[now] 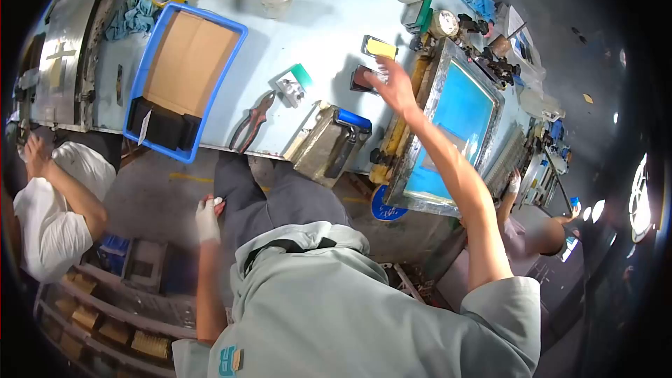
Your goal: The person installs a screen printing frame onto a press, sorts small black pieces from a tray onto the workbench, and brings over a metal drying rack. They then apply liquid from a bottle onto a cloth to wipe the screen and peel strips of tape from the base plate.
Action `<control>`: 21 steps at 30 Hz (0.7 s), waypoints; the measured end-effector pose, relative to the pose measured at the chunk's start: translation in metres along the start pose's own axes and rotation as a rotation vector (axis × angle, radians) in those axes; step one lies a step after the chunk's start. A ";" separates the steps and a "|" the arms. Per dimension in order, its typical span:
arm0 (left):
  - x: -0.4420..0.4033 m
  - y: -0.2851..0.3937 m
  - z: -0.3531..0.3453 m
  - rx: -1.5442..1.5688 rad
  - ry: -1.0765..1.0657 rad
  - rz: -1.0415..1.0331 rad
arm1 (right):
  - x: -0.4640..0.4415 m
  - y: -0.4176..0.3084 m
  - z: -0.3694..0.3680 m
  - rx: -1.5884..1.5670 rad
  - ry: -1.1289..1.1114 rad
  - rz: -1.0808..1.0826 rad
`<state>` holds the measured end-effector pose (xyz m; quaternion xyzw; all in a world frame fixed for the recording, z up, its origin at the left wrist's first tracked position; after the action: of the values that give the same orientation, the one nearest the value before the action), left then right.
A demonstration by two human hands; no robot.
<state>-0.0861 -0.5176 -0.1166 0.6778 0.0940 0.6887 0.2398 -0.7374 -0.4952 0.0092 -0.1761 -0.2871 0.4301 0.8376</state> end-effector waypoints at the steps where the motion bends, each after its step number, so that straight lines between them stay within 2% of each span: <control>1: 0.003 0.006 -0.005 -0.101 0.047 0.016 | 0.028 -0.001 -0.013 -0.153 -0.176 -0.251; 3: 0.016 0.027 -0.033 -0.222 -0.018 -0.064 | 0.106 -0.028 -0.054 -0.899 -0.466 -0.415; 4: 0.017 0.034 -0.050 -0.263 -0.066 -0.099 | 0.146 -0.037 -0.071 -0.930 -0.557 -0.529; 5: 0.020 0.042 -0.071 -0.350 -0.155 -0.143 | 0.187 -0.031 -0.098 -1.036 -0.542 -0.672; 7: 0.024 0.051 -0.117 -0.527 -0.278 -0.116 | 0.253 -0.011 -0.138 -0.952 -0.586 -0.840; 8: 0.029 0.062 -0.145 -0.674 -0.333 -0.156 | 0.272 -0.003 -0.149 -0.959 -0.479 -0.880; 9: 0.043 0.084 -0.179 -0.922 -0.349 -0.322 | 0.286 0.012 -0.162 -0.933 -0.345 -0.901; 11: 0.045 0.089 -0.230 -1.030 -0.469 -0.337 | 0.298 0.013 -0.173 -0.907 -0.210 -0.912; 12: 0.044 0.088 -0.247 -1.101 -0.447 -0.372 | 0.296 0.014 -0.179 -0.848 -0.152 -0.826; 13: 0.049 0.090 -0.261 -1.090 -0.447 -0.426 | 0.288 0.008 -0.180 -0.790 -0.092 -0.738; 15: 0.053 0.090 -0.292 -1.161 -0.514 -0.395 | 0.268 0.009 -0.180 -0.645 0.050 -0.550; 18: 0.068 0.091 -0.326 -1.108 -0.581 -0.503 | 0.233 -0.005 -0.166 -0.354 -0.004 -0.593; 19: 0.075 0.086 -0.326 -0.987 -0.669 -0.454 | 0.221 -0.016 -0.155 -0.204 -0.024 -0.556; 20: 0.078 0.086 -0.320 -0.930 -0.681 -0.448 | 0.217 -0.020 -0.152 -0.170 -0.005 -0.460; 21: 0.079 0.084 -0.314 -0.866 -0.692 -0.448 | 0.214 -0.023 -0.142 -0.224 0.033 -0.460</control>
<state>-0.4075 -0.4931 -0.0282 0.6670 -0.1381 0.3363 0.6504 -0.5337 -0.3391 -0.0179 -0.2050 -0.3517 0.1906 0.8933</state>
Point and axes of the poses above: each hand's wrist, its own x-axis away from the middle knuckle, its own z-axis out of the back of the hand, y = z × x, the point moved 7 cm from there along -x, towards the middle knuckle, and after that the axes turned 8 degrees about -y, right-handed, at the moved point
